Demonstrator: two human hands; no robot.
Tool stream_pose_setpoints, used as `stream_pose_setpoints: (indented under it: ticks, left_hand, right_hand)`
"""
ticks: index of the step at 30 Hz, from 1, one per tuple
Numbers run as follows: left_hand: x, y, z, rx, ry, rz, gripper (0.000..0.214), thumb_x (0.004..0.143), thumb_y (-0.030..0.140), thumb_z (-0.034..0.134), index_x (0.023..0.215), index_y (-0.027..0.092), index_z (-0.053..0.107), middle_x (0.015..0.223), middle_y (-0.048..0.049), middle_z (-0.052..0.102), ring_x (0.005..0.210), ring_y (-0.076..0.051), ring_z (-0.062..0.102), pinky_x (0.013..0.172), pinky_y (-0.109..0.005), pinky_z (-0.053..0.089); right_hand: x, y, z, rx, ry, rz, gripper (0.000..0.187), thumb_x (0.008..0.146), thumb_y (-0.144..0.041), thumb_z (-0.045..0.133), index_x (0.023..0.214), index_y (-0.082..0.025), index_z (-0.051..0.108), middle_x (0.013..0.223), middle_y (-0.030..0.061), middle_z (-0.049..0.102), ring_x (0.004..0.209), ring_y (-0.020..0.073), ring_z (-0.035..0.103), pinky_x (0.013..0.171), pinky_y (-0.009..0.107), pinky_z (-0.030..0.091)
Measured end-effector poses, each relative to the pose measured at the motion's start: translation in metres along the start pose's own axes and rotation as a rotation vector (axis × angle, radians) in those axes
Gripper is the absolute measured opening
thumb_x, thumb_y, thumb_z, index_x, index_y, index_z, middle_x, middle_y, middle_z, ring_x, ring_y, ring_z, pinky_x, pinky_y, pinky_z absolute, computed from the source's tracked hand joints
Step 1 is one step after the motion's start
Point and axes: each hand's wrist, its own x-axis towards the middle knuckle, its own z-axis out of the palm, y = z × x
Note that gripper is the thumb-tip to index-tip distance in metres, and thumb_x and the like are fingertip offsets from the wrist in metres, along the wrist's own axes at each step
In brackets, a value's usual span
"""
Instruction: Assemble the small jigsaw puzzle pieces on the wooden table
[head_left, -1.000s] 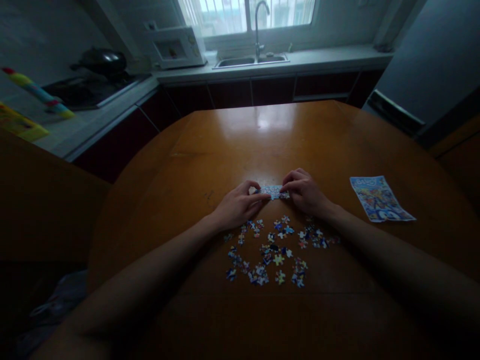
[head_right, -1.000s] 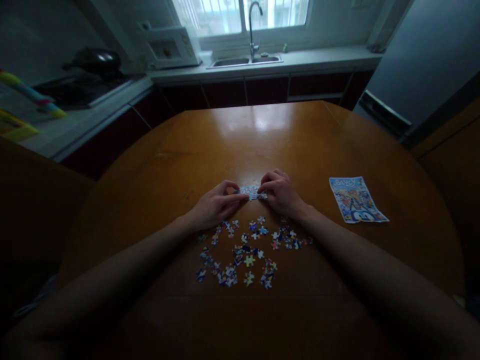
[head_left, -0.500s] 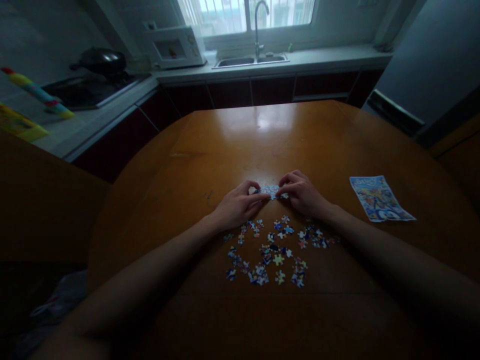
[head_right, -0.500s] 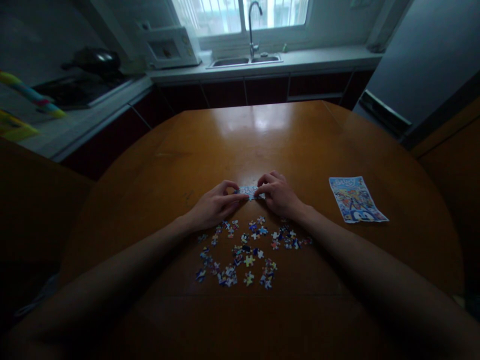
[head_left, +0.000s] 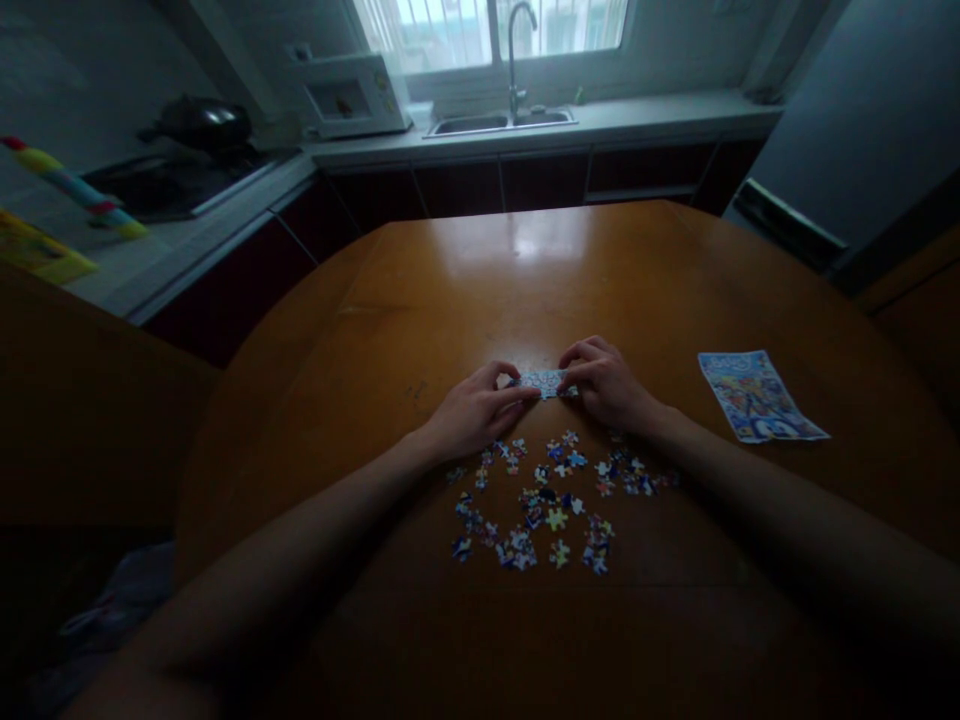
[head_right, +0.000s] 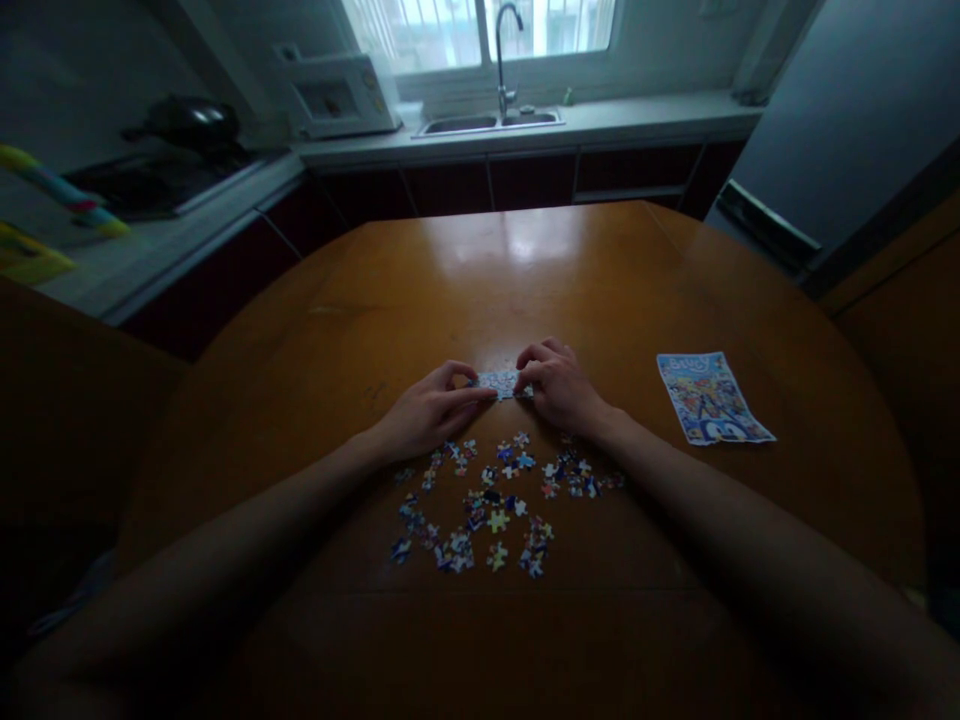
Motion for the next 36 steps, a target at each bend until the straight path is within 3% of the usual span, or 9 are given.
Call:
stream_pose_setpoints:
  ticks: [9,14,19,25,32,36]
  left_hand:
    - [0.0,0.001,-0.001,-0.003,-0.009,-0.005,0.03,0.103,0.035,0.053,0.13,0.033,0.067,0.128,-0.0099,0.054,0.094,-0.016,0.06,0.09,-0.037,0.055]
    - [0.0,0.001,-0.002,-0.005,-0.006,-0.007,0.03,0.103,0.036,0.053,0.129,0.033,0.067,0.127,-0.01,0.054,0.096,-0.017,0.06,0.09,-0.038,0.055]
    - [0.0,0.0,0.0,0.0,-0.005,-0.009,0.03,0.103,0.037,0.053,0.13,0.033,0.067,0.128,-0.01,0.054,0.096,-0.017,0.06,0.091,-0.037,0.054]
    - [0.0,0.002,-0.002,-0.005,-0.002,-0.015,0.03,0.103,0.037,0.053,0.129,0.033,0.068,0.127,-0.0101,0.055,0.093,-0.016,0.06,0.09,-0.037,0.054]
    - [0.002,0.003,-0.002,0.001,-0.001,-0.014,0.03,0.103,0.038,0.052,0.128,0.033,0.068,0.126,-0.0099,0.055,0.093,-0.016,0.06,0.088,-0.035,0.054]
    - [0.002,0.003,-0.002,0.005,-0.009,-0.015,0.03,0.104,0.037,0.052,0.129,0.034,0.067,0.127,-0.01,0.055,0.094,-0.016,0.06,0.089,-0.036,0.054]
  right_hand:
    - [0.002,0.001,-0.001,0.079,0.148,0.177,0.028,0.083,-0.008,0.056,0.09,-0.022,0.079,0.09,0.0091,0.066,0.094,0.0256,0.059,0.085,0.043,0.049]
    - [0.003,-0.003,0.0,0.03,0.048,0.19,0.02,0.089,-0.026,0.064,0.104,-0.024,0.077,0.097,0.0098,0.067,0.099,0.0285,0.059,0.089,0.046,0.048]
    - [0.003,-0.003,0.002,-0.076,-0.022,0.198,0.035,0.086,-0.035,0.07,0.12,-0.026,0.072,0.109,0.0111,0.066,0.108,0.0324,0.057,0.093,0.049,0.045]
    - [0.004,-0.004,0.004,-0.071,-0.003,0.245,0.037,0.092,-0.038,0.061,0.126,-0.024,0.067,0.106,0.0111,0.067,0.104,0.0308,0.058,0.09,0.046,0.044]
    - [0.002,-0.013,0.008,-0.195,-0.024,0.207,0.05,0.085,-0.048,0.066,0.13,-0.026,0.063,0.117,0.0128,0.063,0.112,0.0359,0.053,0.091,0.05,0.043]
    - [0.003,-0.01,0.008,-0.138,-0.009,0.237,0.043,0.089,-0.042,0.062,0.129,-0.026,0.064,0.114,0.0123,0.065,0.11,0.0344,0.055,0.09,0.05,0.043]
